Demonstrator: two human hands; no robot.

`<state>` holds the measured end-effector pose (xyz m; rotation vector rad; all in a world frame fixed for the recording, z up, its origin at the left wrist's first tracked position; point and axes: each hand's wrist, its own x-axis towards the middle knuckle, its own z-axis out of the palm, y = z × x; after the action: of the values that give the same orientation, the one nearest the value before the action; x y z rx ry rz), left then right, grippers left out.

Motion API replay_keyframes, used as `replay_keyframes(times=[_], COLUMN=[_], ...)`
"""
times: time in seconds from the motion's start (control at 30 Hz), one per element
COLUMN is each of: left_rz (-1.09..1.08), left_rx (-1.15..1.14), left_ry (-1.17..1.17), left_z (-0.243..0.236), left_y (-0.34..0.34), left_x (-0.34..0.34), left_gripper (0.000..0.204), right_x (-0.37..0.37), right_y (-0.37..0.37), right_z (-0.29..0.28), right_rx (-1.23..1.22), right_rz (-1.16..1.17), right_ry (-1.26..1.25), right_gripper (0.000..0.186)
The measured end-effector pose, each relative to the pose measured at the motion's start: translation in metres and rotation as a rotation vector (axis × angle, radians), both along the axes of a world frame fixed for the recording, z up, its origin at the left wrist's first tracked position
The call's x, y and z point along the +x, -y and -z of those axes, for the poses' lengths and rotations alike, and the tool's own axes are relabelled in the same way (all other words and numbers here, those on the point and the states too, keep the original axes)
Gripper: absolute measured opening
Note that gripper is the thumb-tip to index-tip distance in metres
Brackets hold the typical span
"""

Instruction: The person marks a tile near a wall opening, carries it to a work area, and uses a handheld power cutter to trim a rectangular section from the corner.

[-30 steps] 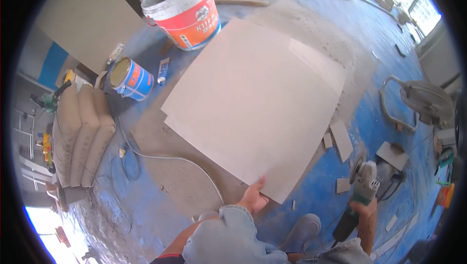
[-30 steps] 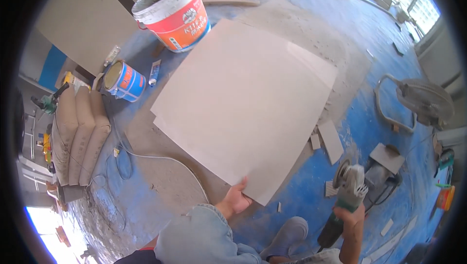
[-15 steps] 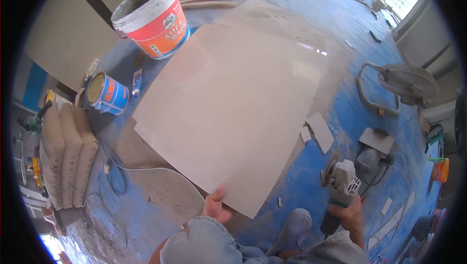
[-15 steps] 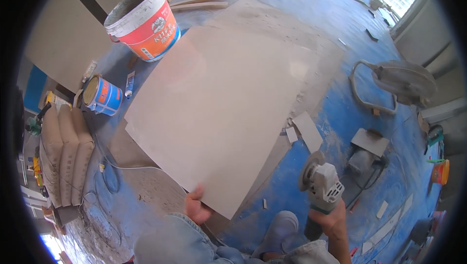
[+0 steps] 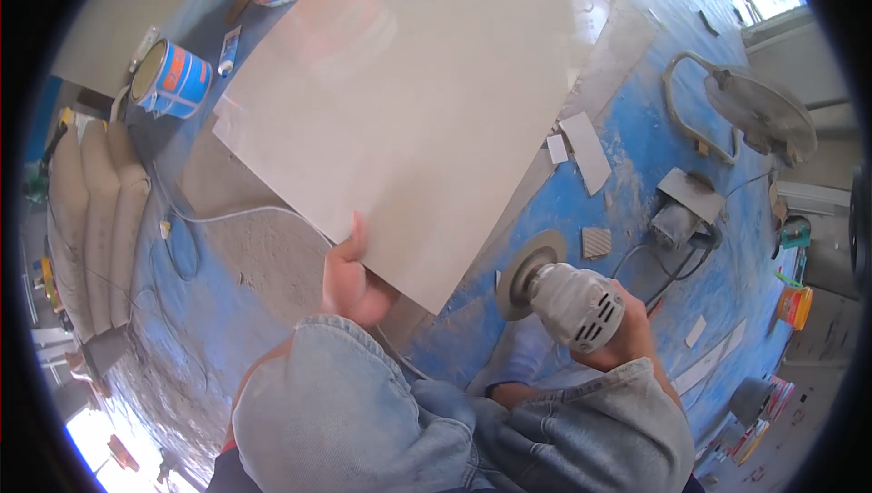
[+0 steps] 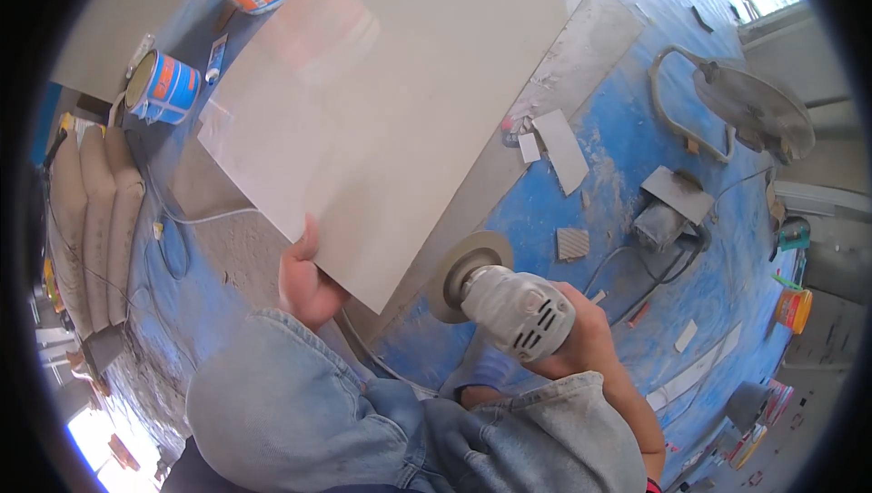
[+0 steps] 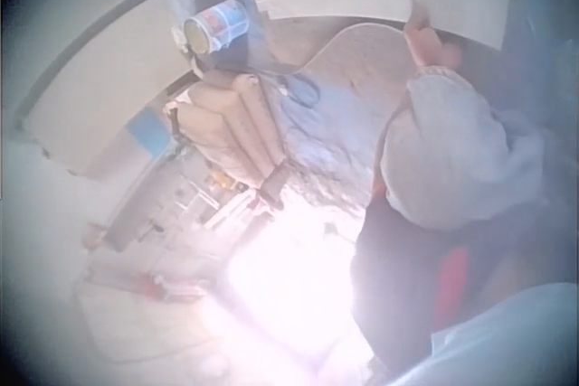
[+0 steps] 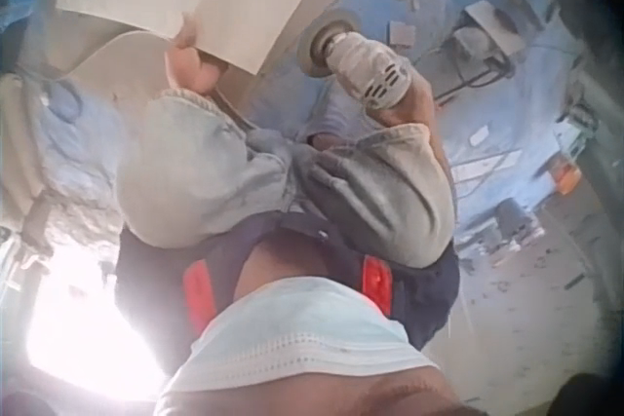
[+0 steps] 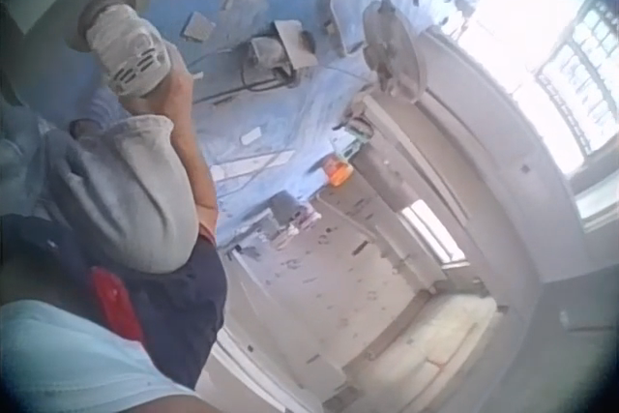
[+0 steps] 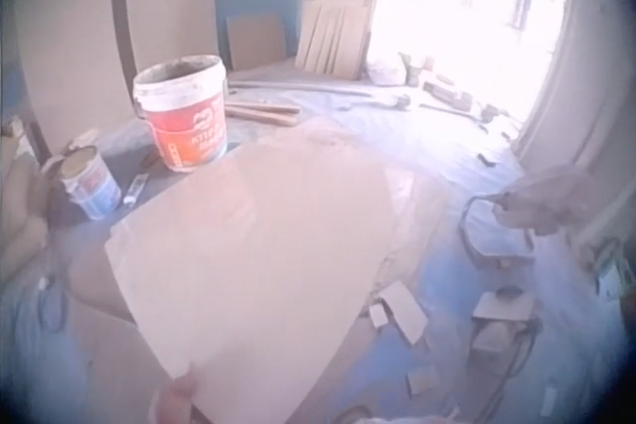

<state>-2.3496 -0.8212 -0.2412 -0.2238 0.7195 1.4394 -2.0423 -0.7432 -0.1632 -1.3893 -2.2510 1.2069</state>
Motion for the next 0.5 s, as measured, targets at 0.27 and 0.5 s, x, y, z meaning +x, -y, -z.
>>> replay_keyframes(times=[0.27, 0.5], left_rz=[-0.008, 0.002], left_rx=[-0.068, -0.066], left_ry=[0.004, 0.065], left_z=[-0.011, 0.0], left_y=[0.0, -0.007], left_x=[0.001, 0.011], left_gripper=[0.063, 0.063], right_x=[-0.005, -0.006], right_y=[0.004, 0.003], right_z=[0.018, 0.017], right_rx=[-0.026, 0.01], right_rz=[-0.184, -0.316], right_ry=[0.036, 0.107], right_gripper=[0.059, 0.064])
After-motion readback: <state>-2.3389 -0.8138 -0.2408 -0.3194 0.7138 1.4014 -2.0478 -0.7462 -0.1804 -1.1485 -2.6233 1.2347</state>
